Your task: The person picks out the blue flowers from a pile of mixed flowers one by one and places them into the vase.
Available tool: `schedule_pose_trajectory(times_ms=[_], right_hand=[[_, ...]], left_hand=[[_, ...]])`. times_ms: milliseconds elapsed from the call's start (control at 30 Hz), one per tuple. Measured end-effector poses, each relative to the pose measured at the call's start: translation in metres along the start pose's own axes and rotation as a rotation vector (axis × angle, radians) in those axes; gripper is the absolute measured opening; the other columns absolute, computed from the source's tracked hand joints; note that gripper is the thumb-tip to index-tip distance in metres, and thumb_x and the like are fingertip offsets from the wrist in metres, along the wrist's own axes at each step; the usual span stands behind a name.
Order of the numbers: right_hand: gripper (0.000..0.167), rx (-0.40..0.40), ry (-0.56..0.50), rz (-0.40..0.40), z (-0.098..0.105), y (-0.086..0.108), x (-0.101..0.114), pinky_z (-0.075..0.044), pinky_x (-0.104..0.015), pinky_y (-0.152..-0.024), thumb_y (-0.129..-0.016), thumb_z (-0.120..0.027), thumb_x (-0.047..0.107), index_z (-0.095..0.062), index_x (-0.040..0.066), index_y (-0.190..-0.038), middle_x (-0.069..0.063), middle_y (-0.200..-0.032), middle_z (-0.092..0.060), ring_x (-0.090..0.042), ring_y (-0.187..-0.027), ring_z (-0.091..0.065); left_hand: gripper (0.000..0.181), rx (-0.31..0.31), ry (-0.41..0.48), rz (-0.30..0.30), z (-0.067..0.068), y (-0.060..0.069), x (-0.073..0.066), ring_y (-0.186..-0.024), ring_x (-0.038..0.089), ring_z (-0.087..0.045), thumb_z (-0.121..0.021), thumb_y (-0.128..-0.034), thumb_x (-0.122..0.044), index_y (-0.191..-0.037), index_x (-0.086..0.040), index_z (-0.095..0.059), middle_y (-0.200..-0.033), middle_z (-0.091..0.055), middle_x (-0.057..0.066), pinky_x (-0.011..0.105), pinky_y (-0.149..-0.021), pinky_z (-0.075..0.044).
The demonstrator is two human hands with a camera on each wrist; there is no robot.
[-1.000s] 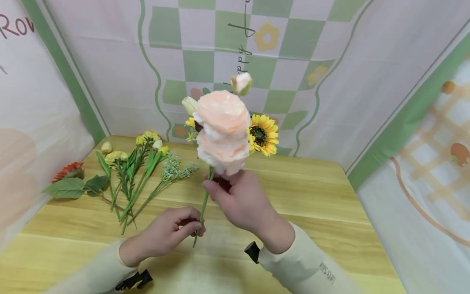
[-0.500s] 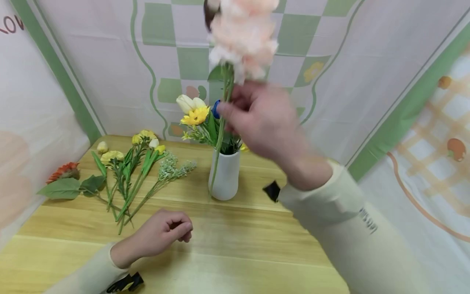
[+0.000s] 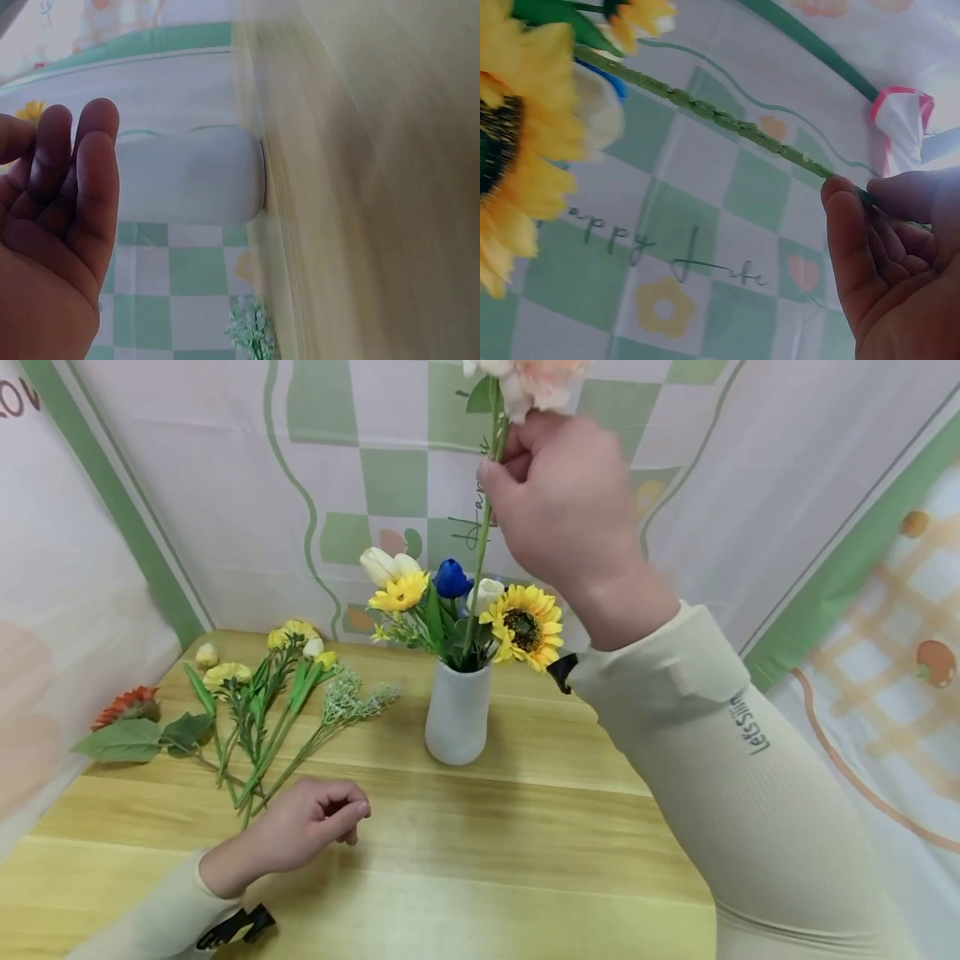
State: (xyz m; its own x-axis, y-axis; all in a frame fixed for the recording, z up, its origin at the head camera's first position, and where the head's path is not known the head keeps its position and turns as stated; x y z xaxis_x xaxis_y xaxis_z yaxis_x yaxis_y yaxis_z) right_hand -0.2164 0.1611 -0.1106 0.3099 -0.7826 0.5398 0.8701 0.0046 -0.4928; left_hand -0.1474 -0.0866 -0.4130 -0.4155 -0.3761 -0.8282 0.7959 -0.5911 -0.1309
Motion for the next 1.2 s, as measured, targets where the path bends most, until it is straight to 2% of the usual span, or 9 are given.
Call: schedule_pose_trajectory(times_ms=[200, 367, 467, 567, 667, 733, 900, 1100, 1200], right_hand=[[0.024, 0.059, 0.102, 0.035, -0.022, 0.003, -0.011, -0.05, -0.028, -0.066, -0.098, -0.057, 0.031, -0.066, 0.008, -0.102, -0.002, -0.085, -0.072, -0.011, -0.071, -0.067], [0.026, 0.1, 0.174, 0.058, -0.036, 0.006, -0.016, -0.049, -0.034, -0.069, -0.098, -0.057, 0.029, -0.067, 0.006, -0.102, -0.006, -0.088, -0.071, -0.019, -0.075, -0.065], [0.024, 0.116, 0.199, 0.055, -0.042, 0.01, -0.017, -0.045, -0.039, -0.067, -0.097, -0.057, 0.028, -0.066, 0.006, -0.092, -0.009, -0.084, -0.067, -0.026, -0.076, -0.06], [0.027, 0.116, 0.211, 0.083, -0.049, 0.014, -0.019, -0.041, -0.04, -0.06, -0.095, -0.057, 0.021, -0.057, 0.006, -0.073, -0.008, -0.067, -0.055, -0.027, -0.064, -0.052], [0.032, 0.127, 0.219, 0.111, -0.059, 0.017, -0.022, -0.037, -0.039, -0.056, -0.093, -0.058, 0.016, -0.046, 0.007, -0.065, -0.006, -0.058, -0.042, -0.026, -0.055, -0.044], [0.03, 0.137, 0.224, 0.124, -0.066, 0.019, -0.025, -0.037, -0.039, -0.055, -0.092, -0.058, 0.012, -0.043, 0.007, -0.067, -0.006, -0.058, -0.04, -0.026, -0.053, -0.043], [0.022, 0.131, 0.271, 0.145, -0.078, 0.029, -0.03, -0.041, -0.04, -0.054, -0.092, -0.06, 0.01, -0.047, 0.007, -0.075, -0.008, -0.063, -0.046, -0.028, -0.058, -0.049], [0.008, 0.09, 0.323, 0.216, -0.089, 0.042, -0.03, -0.049, -0.046, -0.056, -0.094, -0.057, 0.005, -0.058, 0.0, -0.088, -0.015, -0.072, -0.055, -0.034, -0.061, -0.056], [0.006, 0.096, 0.343, 0.232, -0.094, 0.049, -0.03, -0.05, -0.048, -0.058, -0.094, -0.057, 0.003, -0.059, -0.003, -0.094, -0.017, -0.074, -0.055, -0.036, -0.064, -0.056]], left_hand=[[0.017, -0.013, -0.011, -0.019, 0.002, 0.001, 0.005, -0.063, 0.009, -0.06, -0.059, -0.1016, -0.026, -0.088, -0.02, -0.067, -0.07, -0.062, -0.01, 0.029, -0.059, -0.054], [0.017, -0.022, -0.022, -0.014, 0.002, 0.003, 0.01, -0.062, 0.008, -0.059, -0.059, -0.1016, -0.026, -0.087, -0.02, -0.067, -0.07, -0.061, -0.011, 0.029, -0.059, -0.054], [0.017, -0.025, -0.018, -0.009, 0.003, 0.004, 0.012, -0.063, 0.009, -0.059, -0.059, -0.1016, -0.025, -0.087, -0.02, -0.067, -0.07, -0.061, -0.01, 0.029, -0.06, -0.054], [0.017, -0.025, -0.02, -0.008, 0.004, 0.004, 0.014, -0.064, 0.009, -0.06, -0.059, -0.1014, -0.023, -0.087, -0.019, -0.067, -0.071, -0.061, -0.011, 0.029, -0.061, -0.054], [0.016, -0.024, -0.021, -0.006, 0.004, 0.005, 0.016, -0.063, 0.009, -0.06, -0.059, -0.1013, -0.022, -0.088, -0.019, -0.068, -0.07, -0.061, -0.011, 0.029, -0.06, -0.054], [0.017, -0.023, -0.021, -0.006, 0.004, 0.005, 0.018, -0.063, 0.009, -0.059, -0.059, -0.1015, -0.024, -0.088, -0.017, -0.068, -0.07, -0.061, -0.011, 0.029, -0.059, -0.054], [0.02, -0.019, -0.027, -0.001, 0.003, 0.006, 0.02, -0.063, 0.009, -0.059, -0.059, -0.1017, -0.026, -0.09, -0.013, -0.069, -0.07, -0.061, -0.011, 0.029, -0.06, -0.054], [0.02, -0.016, -0.032, 0.011, 0.002, 0.007, 0.022, -0.063, 0.009, -0.058, -0.059, -0.1015, -0.025, -0.09, -0.012, -0.069, -0.07, -0.061, -0.01, 0.029, -0.059, -0.053], [0.02, -0.016, -0.022, 0.01, 0.001, 0.007, 0.022, -0.062, 0.009, -0.058, -0.059, -0.1014, -0.024, -0.089, -0.012, -0.069, -0.07, -0.061, -0.01, 0.029, -0.06, -0.054]])
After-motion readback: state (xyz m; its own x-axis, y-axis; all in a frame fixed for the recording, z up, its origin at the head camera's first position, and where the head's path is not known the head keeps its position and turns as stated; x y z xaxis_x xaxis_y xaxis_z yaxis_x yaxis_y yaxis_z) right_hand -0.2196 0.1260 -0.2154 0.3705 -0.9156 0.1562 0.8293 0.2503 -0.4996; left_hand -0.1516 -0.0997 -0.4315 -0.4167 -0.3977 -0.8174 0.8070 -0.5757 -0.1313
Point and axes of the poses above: each hand's wrist, its own y-axis away from the middle knuckle, its own z-axis out of the back of the hand, x = y × z, the point moved 3 cm from there along -y, towards the middle knuckle
